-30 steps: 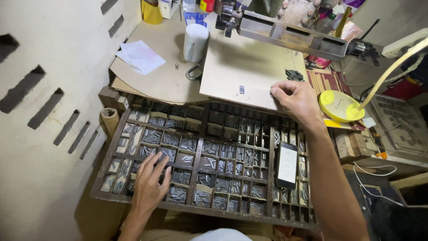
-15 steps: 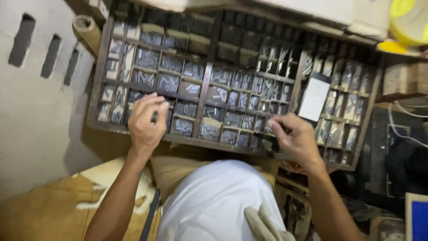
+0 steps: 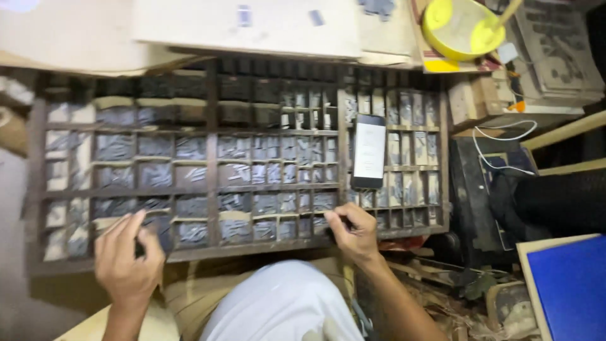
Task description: Organizing and picking individual metal type characters from a storage tray, using a smartphone as a reference.
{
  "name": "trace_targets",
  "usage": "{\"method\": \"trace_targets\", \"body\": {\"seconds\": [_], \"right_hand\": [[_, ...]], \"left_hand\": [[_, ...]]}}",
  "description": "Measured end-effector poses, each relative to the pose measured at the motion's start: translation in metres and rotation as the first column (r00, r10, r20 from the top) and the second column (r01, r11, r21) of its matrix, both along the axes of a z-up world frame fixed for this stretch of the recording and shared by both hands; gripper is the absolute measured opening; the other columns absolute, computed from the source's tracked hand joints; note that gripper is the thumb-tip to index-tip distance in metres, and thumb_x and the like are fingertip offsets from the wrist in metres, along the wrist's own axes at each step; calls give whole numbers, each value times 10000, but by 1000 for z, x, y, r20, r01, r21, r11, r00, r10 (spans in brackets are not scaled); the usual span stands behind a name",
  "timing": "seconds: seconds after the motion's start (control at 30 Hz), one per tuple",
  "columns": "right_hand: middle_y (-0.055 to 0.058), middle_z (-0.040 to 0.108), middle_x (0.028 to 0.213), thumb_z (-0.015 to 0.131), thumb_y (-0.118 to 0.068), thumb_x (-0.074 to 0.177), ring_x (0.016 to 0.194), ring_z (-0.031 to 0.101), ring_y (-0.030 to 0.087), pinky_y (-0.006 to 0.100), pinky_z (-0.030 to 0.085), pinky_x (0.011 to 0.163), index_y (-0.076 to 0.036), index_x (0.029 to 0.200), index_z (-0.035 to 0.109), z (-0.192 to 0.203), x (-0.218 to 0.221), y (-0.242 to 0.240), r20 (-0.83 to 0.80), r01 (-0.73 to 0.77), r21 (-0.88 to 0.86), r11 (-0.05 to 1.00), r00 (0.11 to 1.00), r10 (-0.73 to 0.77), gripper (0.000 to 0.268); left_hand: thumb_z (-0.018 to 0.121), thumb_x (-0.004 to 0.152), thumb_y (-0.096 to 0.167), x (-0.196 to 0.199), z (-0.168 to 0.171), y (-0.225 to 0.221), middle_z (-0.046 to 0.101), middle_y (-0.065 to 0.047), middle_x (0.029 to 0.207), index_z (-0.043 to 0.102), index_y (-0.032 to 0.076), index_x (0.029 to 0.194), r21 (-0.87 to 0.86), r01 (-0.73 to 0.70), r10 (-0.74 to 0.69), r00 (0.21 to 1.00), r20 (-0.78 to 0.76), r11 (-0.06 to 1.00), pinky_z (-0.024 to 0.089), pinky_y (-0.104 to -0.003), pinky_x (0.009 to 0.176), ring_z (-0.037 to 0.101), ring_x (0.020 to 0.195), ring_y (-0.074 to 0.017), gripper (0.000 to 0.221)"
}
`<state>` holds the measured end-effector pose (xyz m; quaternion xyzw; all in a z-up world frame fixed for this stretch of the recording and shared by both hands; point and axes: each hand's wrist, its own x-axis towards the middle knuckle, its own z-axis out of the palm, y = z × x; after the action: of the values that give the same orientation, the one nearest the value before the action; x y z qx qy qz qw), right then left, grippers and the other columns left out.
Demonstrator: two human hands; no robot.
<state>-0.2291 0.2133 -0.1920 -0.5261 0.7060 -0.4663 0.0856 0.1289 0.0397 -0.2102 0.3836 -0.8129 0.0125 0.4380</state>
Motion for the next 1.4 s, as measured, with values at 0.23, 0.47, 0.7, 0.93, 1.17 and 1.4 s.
{"method": "trace_targets", "body": {"seconds": [0.23, 0.47, 0.7, 0.93, 1.17, 1.4], "right_hand": [[64, 636, 740, 655, -105, 968, 642, 561, 168, 292, 463, 622, -30, 839, 674, 5, -28, -5, -166, 66, -200, 978, 981, -100, 151], [127, 647, 1000, 661, 12, 957, 936, 632, 232, 272, 577, 833, 22, 1017, 669, -42, -70, 26, -68, 402, -260, 878, 899, -432, 62], [113, 628, 1024, 640, 11, 991, 888, 648, 177, 219, 602, 778, 45, 1067, 679, -31, -66, 30, 238, 565, -140, 813, 816, -527, 93], [113, 630, 1019, 644, -33, 995, 929, 666, 191, 236, 607, 822, 28, 1090, 683, -30, -67, 31, 238, 563, -86, 822, 813, -532, 119], [112, 640, 1030, 652, -45, 993, 948, 676, 191, 244, 609, 842, 16, 1081, 688, -32, -67, 33, 257, 579, -50, 814, 795, -550, 113], [122, 638, 1041, 644, -35, 994, 971, 681, 200, 257, 603, 875, 29, 1064, 684, -28, -66, 32, 269, 584, -20, 812, 785, -558, 103]], "left_hand": [[645, 1029, -151, 3, -21, 1, 775, -258, 1151, 795, -141, 1220, -16, -68, 70, 986, 151, 998, 566, -454, 1007, 752, 1082, -384, 243], [637, 1106, -126, -11, -17, 4, 741, -370, 1224, 734, -280, 1310, -16, -135, 136, 977, 166, 991, 562, -545, 1083, 691, 1111, -510, 273], [653, 1042, -144, -11, -9, -2, 706, -415, 1179, 638, -345, 1355, 121, -116, 80, 960, 267, 986, 560, -586, 1019, 666, 1050, -541, 372], [622, 1108, -26, -8, -16, 5, 695, -343, 1201, 699, -255, 1376, 170, -294, 203, 888, 412, 941, 547, -521, 1024, 658, 1070, -477, 361], [602, 1113, -41, -15, -11, 2, 694, -392, 1225, 641, -313, 1408, 216, -271, 166, 899, 405, 938, 555, -537, 976, 657, 1057, -498, 404], [670, 1072, -59, -14, -16, 8, 689, -416, 1363, 680, -288, 1479, 72, -320, 257, 859, 443, 945, 552, -538, 1095, 642, 1239, -518, 467]]}}
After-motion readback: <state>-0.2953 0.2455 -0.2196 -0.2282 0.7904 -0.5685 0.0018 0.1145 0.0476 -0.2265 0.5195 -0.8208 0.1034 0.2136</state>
